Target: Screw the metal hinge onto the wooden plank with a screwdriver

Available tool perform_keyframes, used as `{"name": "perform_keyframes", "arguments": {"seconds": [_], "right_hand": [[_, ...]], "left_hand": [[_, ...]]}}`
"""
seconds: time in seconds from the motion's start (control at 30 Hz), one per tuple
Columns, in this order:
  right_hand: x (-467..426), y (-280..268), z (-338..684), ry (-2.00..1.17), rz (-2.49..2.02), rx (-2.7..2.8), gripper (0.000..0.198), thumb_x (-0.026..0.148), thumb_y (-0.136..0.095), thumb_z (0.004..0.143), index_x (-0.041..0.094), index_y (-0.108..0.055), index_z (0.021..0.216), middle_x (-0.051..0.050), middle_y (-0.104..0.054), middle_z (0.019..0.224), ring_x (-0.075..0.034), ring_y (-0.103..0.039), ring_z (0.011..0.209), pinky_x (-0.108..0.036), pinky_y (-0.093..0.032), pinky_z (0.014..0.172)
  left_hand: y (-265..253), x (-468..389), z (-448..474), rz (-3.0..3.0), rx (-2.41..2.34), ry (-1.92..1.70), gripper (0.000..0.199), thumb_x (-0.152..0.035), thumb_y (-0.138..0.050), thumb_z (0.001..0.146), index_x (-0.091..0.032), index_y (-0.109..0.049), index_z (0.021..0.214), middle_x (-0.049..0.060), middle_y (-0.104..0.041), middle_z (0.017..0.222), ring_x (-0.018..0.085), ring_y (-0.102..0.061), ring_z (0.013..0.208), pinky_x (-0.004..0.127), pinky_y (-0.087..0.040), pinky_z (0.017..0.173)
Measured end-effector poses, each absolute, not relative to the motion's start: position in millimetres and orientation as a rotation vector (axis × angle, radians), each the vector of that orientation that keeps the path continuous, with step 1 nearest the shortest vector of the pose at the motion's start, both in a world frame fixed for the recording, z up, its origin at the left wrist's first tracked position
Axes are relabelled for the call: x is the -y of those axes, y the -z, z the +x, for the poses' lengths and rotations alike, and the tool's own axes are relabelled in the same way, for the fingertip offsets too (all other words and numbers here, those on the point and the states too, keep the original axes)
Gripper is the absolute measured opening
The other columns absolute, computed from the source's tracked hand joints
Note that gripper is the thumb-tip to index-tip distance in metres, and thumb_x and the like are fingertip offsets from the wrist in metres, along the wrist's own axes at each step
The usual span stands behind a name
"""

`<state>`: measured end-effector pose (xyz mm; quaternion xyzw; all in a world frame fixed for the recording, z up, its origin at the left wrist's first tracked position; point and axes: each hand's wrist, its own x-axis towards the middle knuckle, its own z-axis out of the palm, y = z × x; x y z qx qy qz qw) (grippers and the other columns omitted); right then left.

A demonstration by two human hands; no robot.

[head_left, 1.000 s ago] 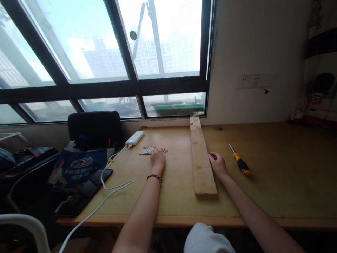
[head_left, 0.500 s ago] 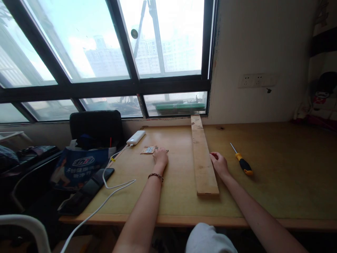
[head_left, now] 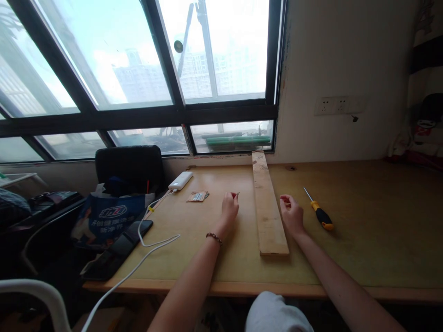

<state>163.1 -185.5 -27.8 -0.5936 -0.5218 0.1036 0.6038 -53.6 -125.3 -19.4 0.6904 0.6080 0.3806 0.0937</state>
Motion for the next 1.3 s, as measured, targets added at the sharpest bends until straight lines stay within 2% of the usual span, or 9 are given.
{"name": "perform_keyframes", "arguments": {"seconds": [0.1,0.2,0.5,0.63,0.77,0.93,1.1,1.3], "right_hand": [[193.8,19.0,155.3,-0.365,-1.236,1.322,0.032,0.037,-0.048,0.078,0.015,-0.059,0.099,-0.008,-0.063,0.086,-0.018,-0.059,0.075,-0.03,-0.048,0.067],[200.6,13.2,147.8,-0.539,-1.11,1.406,0.036,0.038,-0.053,0.077,0.017,-0.059,0.105,-0.006,-0.063,0.084,-0.017,-0.06,0.073,-0.029,-0.049,0.064],[204.6,7.7,143.7,-0.745,-1.004,1.392,0.024,0.036,-0.059,0.072,0.019,-0.069,0.085,-0.005,-0.063,0.084,-0.016,-0.059,0.07,-0.028,-0.049,0.065],[201.7,8.5,145.8,-0.884,-1.014,1.279,0.027,0.037,-0.065,0.065,0.017,-0.068,0.082,-0.005,-0.065,0.077,-0.015,-0.058,0.065,-0.029,-0.049,0.064],[200.5,7.0,148.4,-1.017,-0.983,1.181,0.04,0.035,-0.071,0.057,0.016,-0.065,0.093,-0.005,-0.066,0.077,-0.016,-0.059,0.069,-0.029,-0.049,0.066],[201.6,3.8,151.8,-1.131,-0.93,1.185,0.044,0.032,-0.071,0.059,0.017,-0.061,0.1,-0.003,-0.065,0.076,-0.015,-0.061,0.072,-0.027,-0.047,0.068],[200.7,4.4,151.9,-1.158,-0.931,1.21,0.042,0.034,-0.073,0.056,0.016,-0.062,0.092,-0.003,-0.066,0.075,-0.017,-0.062,0.073,-0.029,-0.047,0.069],[199.9,4.8,150.5,-1.096,-0.955,1.137,0.043,0.035,-0.073,0.055,0.017,-0.06,0.092,-0.003,-0.065,0.076,-0.016,-0.061,0.071,-0.025,-0.047,0.061]], "left_hand": [[17.1,149.5,-23.2,2.134,-1.57,-1.386,0.017,-0.025,-0.036,0.086,-0.014,-0.05,0.088,0.009,-0.055,0.084,0.016,-0.053,0.077,0.029,-0.043,0.072],[17.4,170.1,-3.3,2.314,-1.351,-1.358,0.014,-0.021,-0.036,0.086,-0.016,-0.049,0.085,0.008,-0.054,0.085,0.016,-0.052,0.078,0.029,-0.043,0.072],[11.6,183.7,1.4,2.23,-1.018,-1.242,0.014,-0.022,-0.042,0.084,-0.017,-0.055,0.081,0.006,-0.059,0.084,0.013,-0.055,0.077,0.026,-0.045,0.072],[13.5,182.6,4.8,1.92,-0.947,-1.241,0.011,-0.025,-0.053,0.077,-0.016,-0.058,0.079,0.004,-0.063,0.077,0.013,-0.059,0.072,0.026,-0.048,0.066],[13.2,182.3,6.2,1.703,-0.909,-1.295,0.018,-0.029,-0.062,0.071,-0.014,-0.057,0.079,0.004,-0.064,0.073,0.014,-0.061,0.069,0.027,-0.05,0.065],[9.4,185.3,4.5,1.841,-0.966,-1.381,0.031,-0.03,-0.064,0.069,-0.017,-0.05,0.095,-0.001,-0.061,0.068,0.011,-0.059,0.064,0.024,-0.049,0.063],[10.4,187.4,4.4,2.014,-0.971,-1.356,0.031,-0.026,-0.06,0.073,-0.02,-0.048,0.101,-0.001,-0.062,0.072,0.01,-0.059,0.066,0.024,-0.048,0.065],[11.3,188.8,6.0,2.024,-0.968,-1.285,0.015,-0.03,-0.058,0.075,-0.018,-0.059,0.082,0.002,-0.066,0.077,0.012,-0.06,0.068,0.024,-0.047,0.065]]}}
